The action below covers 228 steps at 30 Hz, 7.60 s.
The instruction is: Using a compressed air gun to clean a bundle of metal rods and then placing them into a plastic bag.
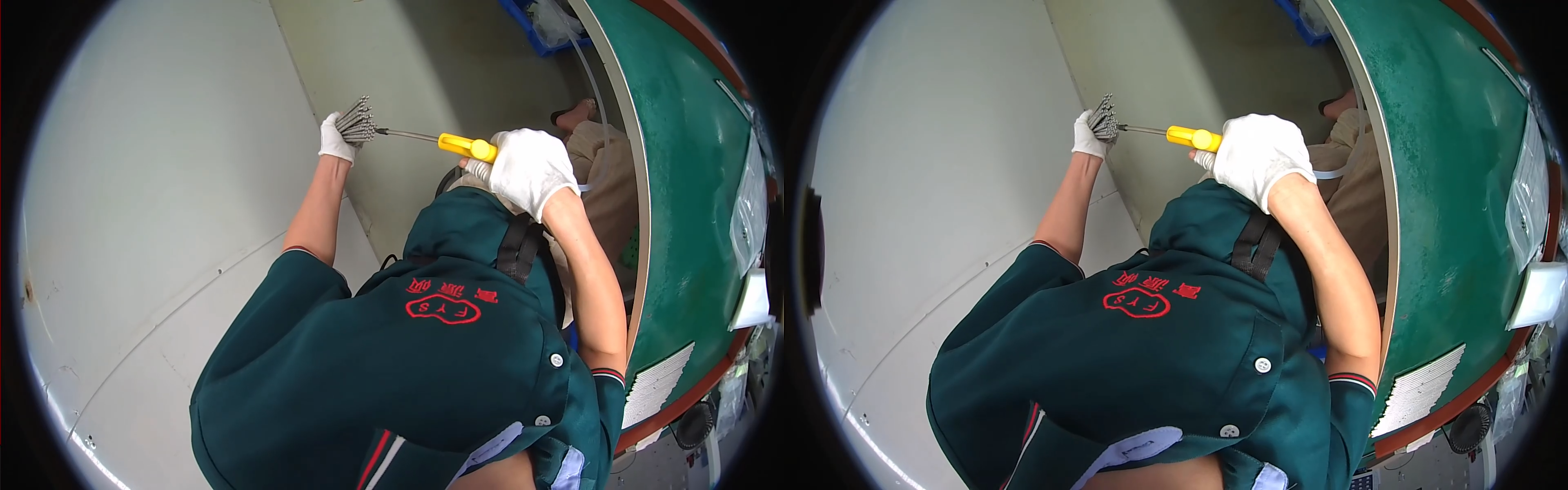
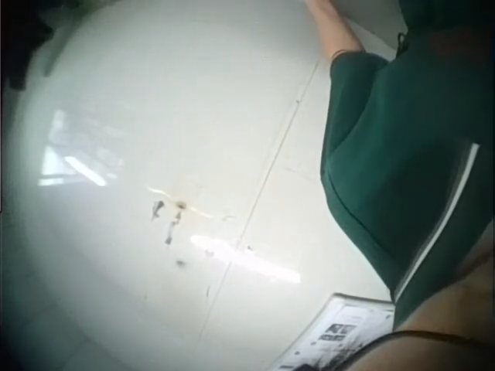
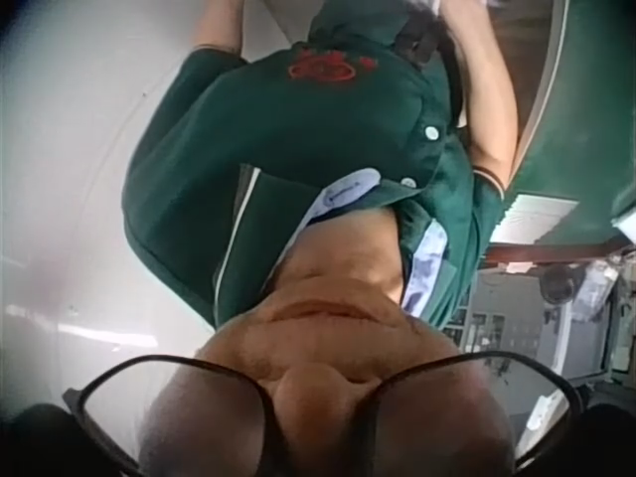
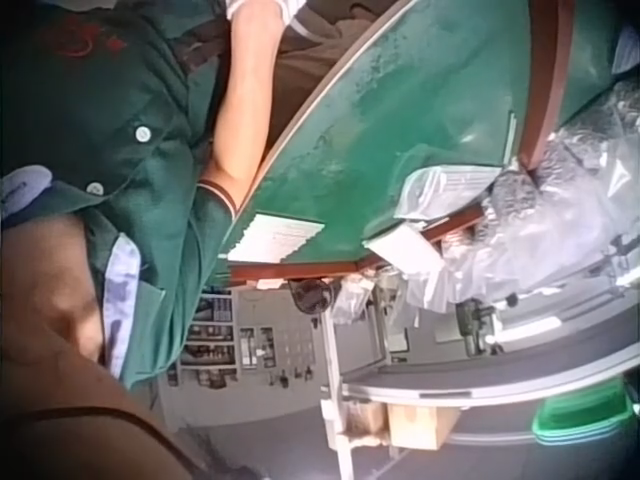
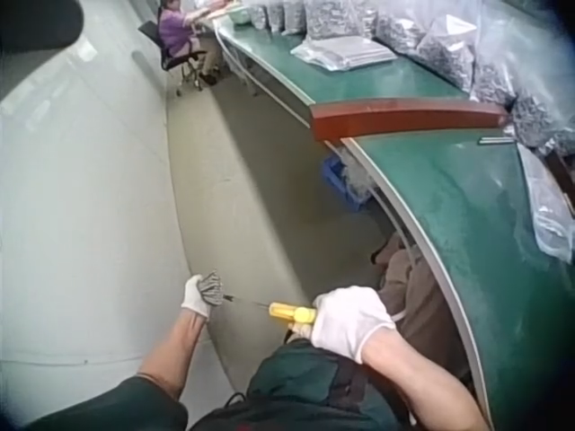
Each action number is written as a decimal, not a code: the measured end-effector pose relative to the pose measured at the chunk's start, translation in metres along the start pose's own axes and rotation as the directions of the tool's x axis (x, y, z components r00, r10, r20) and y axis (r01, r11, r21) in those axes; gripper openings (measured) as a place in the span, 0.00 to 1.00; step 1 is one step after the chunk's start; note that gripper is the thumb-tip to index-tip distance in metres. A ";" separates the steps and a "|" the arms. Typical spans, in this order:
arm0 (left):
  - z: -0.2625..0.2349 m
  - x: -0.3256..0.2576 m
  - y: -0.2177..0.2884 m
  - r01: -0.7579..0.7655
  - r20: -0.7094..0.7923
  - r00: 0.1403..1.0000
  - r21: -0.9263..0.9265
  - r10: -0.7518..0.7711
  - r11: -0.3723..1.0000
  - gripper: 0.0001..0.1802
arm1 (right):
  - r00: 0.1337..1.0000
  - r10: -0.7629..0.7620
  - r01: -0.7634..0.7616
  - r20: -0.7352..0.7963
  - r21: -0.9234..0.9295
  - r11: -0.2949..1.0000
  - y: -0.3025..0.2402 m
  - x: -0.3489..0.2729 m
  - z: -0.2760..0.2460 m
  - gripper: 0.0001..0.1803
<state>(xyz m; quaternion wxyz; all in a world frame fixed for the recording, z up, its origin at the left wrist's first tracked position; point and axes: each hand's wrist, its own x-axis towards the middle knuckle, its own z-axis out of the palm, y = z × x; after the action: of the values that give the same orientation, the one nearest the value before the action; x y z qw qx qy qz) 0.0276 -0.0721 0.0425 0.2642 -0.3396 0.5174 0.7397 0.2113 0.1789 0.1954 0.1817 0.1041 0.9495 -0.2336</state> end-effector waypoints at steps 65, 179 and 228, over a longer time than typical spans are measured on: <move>0.114 -0.076 -0.061 0.311 0.626 0.721 0.093 -0.299 0.946 0.16 | 0.205 0.132 -0.045 -0.970 0.125 0.991 0.004 0.069 -0.135 0.27; 0.192 -0.233 -0.084 0.424 0.758 0.214 0.496 -0.616 0.758 0.18 | 0.339 -0.002 0.712 -0.941 0.255 0.654 -0.017 -0.118 -0.063 0.17; 0.389 -0.338 -0.163 -0.802 0.891 -0.454 -0.404 0.009 -0.441 0.29 | 0.733 0.674 0.301 0.094 0.843 -0.446 0.108 -0.286 -0.085 0.11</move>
<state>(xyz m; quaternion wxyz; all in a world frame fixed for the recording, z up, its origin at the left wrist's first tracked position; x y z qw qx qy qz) 0.2726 0.3352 0.3003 -0.0803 0.7288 0.5989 0.3222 0.4775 0.2816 0.3340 -0.2378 0.4672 0.2526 -0.8132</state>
